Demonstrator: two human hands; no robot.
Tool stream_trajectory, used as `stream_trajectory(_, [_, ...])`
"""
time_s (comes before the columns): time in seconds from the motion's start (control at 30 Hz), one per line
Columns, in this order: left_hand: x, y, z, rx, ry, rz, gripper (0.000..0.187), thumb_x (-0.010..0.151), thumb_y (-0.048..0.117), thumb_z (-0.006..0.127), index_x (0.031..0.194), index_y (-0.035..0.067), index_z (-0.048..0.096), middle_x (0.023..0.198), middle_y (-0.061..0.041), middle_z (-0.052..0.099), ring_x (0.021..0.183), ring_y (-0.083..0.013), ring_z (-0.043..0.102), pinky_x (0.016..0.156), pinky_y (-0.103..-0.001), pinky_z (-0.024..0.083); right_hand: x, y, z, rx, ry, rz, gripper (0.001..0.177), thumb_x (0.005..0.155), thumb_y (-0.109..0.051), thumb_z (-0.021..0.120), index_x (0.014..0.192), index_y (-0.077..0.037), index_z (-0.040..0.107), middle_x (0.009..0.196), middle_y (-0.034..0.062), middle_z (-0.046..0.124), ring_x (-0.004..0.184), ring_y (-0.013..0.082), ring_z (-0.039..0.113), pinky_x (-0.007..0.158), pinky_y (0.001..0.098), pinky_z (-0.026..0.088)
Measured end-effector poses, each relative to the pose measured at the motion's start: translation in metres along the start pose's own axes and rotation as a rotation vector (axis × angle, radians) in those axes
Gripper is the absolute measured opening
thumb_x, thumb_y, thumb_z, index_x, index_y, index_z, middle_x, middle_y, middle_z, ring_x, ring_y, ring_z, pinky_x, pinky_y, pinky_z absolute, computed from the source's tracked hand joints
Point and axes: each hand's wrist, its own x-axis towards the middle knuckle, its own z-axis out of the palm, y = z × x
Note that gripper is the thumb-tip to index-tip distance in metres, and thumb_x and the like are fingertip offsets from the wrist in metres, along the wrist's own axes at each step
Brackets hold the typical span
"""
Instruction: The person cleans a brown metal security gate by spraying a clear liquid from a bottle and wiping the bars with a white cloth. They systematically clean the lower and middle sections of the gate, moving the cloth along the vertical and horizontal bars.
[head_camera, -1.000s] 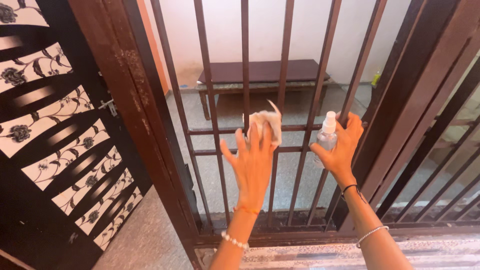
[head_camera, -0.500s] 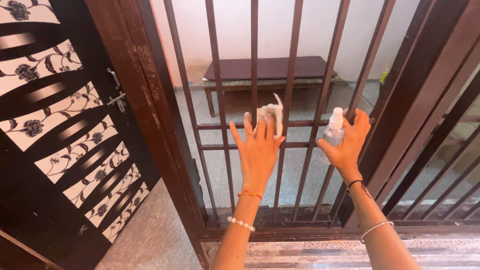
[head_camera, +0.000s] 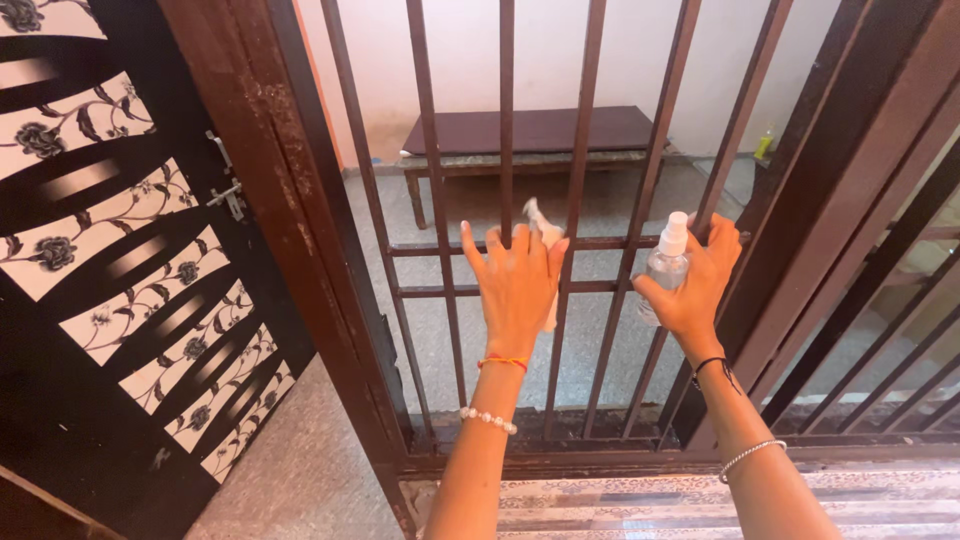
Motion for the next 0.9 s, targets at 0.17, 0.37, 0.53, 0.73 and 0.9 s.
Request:
stream_trajectory(0.17, [-0.028,-0.006,0.004,-0.012,0.07,0.067,0.043,0.101,0.039,0.062,0.129,0.008,0.066,0.151,-0.008,0.05,0.148,-0.0398,0.035,0.123,-0.066,0.019,0.0,-0.001,-0.002,-0.015,-0.008,-0.002,0.055,0.062,-0.034,0.079,0.107,-0.006,0.068,0.129,0.022,0.043,0.126,0.0413,0.04,0.109,0.0533,0.032])
stream_trajectory(0.37, [-0.079,-0.015,0.008,0.139,-0.108,0.14,0.068,0.094,0.035,0.068,0.156,0.032,0.043,0.166,-0.002,0.032,0.155,-0.04,0.023,0.123,-0.069,0.016,0.0,-0.008,-0.003,-0.016,-0.008,-0.006,0.05,0.065,-0.031,0.078,0.106,-0.006,0.067,0.131,0.0188,0.045,0.126,0.0388,0.041,0.112,0.0525,0.032])
stream_trajectory(0.53, [-0.08,0.001,-0.003,0.142,-0.07,0.052,0.057,0.095,0.039,0.064,0.146,0.016,0.054,0.148,-0.009,0.048,0.14,-0.0441,0.04,0.116,-0.075,0.018,0.005,-0.015,-0.004,-0.033,-0.016,0.012,0.049,0.067,-0.03,0.076,0.107,-0.005,0.065,0.13,0.0175,0.046,0.127,0.038,0.042,0.11,0.0501,0.034])
stream_trajectory(0.73, [-0.019,0.024,-0.033,0.196,-0.607,-0.087,0.061,0.098,0.054,0.055,0.135,0.006,0.063,0.121,-0.015,0.065,0.117,-0.0467,0.052,0.113,-0.072,0.019,0.004,-0.014,-0.003,-0.025,0.002,0.012,0.048,0.065,-0.03,0.076,0.104,-0.004,0.064,0.127,0.017,0.044,0.123,0.0374,0.042,0.108,0.049,0.035])
stream_trajectory(0.9, [-0.026,0.021,-0.032,0.117,-0.508,-0.115,0.063,0.089,0.056,0.059,0.138,0.016,0.059,0.125,-0.013,0.062,0.12,-0.0467,0.05,0.112,-0.073,0.016,0.0,-0.006,-0.002,-0.03,0.004,-0.01,0.049,0.068,-0.032,0.077,0.108,-0.005,0.067,0.131,0.0198,0.043,0.126,0.0392,0.041,0.109,0.0512,0.034])
